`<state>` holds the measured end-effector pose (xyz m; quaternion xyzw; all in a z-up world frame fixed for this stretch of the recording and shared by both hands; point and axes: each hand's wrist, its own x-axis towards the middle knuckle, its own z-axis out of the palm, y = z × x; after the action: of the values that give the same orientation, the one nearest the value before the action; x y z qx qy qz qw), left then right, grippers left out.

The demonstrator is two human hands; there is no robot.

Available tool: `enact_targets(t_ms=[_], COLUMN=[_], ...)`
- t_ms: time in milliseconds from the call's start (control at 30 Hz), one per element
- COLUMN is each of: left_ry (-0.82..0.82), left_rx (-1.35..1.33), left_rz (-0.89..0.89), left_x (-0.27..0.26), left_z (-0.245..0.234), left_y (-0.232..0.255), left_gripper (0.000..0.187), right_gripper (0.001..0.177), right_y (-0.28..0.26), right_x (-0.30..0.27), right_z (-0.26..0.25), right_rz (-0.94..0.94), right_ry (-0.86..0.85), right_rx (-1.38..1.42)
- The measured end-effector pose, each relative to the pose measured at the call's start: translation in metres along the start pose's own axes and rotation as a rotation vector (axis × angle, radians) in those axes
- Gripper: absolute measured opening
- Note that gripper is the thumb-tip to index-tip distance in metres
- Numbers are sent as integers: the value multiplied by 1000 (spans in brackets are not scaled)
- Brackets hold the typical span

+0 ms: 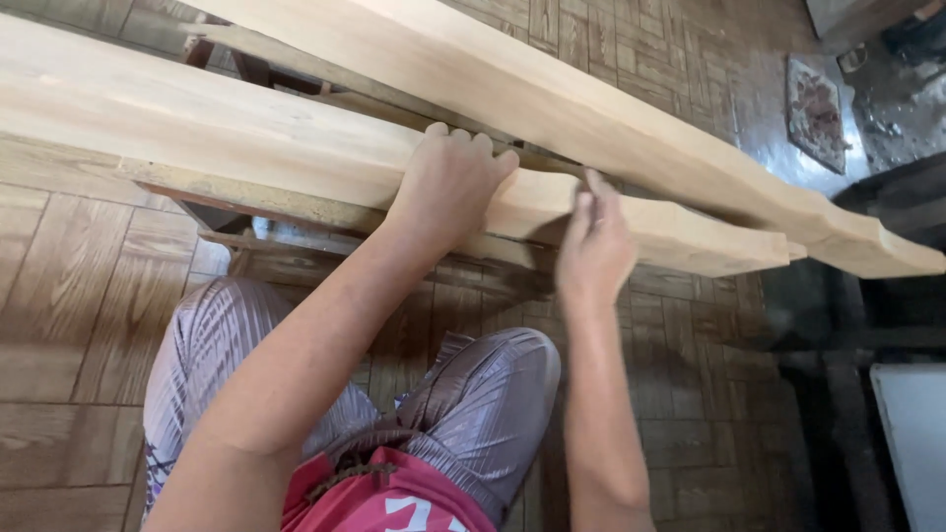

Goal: Hand-sanding long decorative wooden beams using sandpaper to smooth the surface.

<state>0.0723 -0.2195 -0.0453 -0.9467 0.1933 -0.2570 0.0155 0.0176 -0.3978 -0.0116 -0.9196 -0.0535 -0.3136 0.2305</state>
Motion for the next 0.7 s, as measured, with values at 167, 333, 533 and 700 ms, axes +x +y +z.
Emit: enact_targets(t_ms=[167,333,533,700], left_ry=[109,160,167,194], left_rx=[-7,44,13,38], left_rz=[-28,-44,-53,-3], left_x=[-5,-5,-5,-9], left_z=[-7,-2,-6,-11], left_y=[-2,1,0,-4], left_gripper=[30,29,38,38], right_gripper=[23,20,29,22], right_y=[67,40,-21,71], right_x=[9,23,21,19], right_z=[-14,5,0,-12], right_rz=[7,120,66,92], right_ry=[70,33,-79,-35], right_rx=[-206,36,109,-302])
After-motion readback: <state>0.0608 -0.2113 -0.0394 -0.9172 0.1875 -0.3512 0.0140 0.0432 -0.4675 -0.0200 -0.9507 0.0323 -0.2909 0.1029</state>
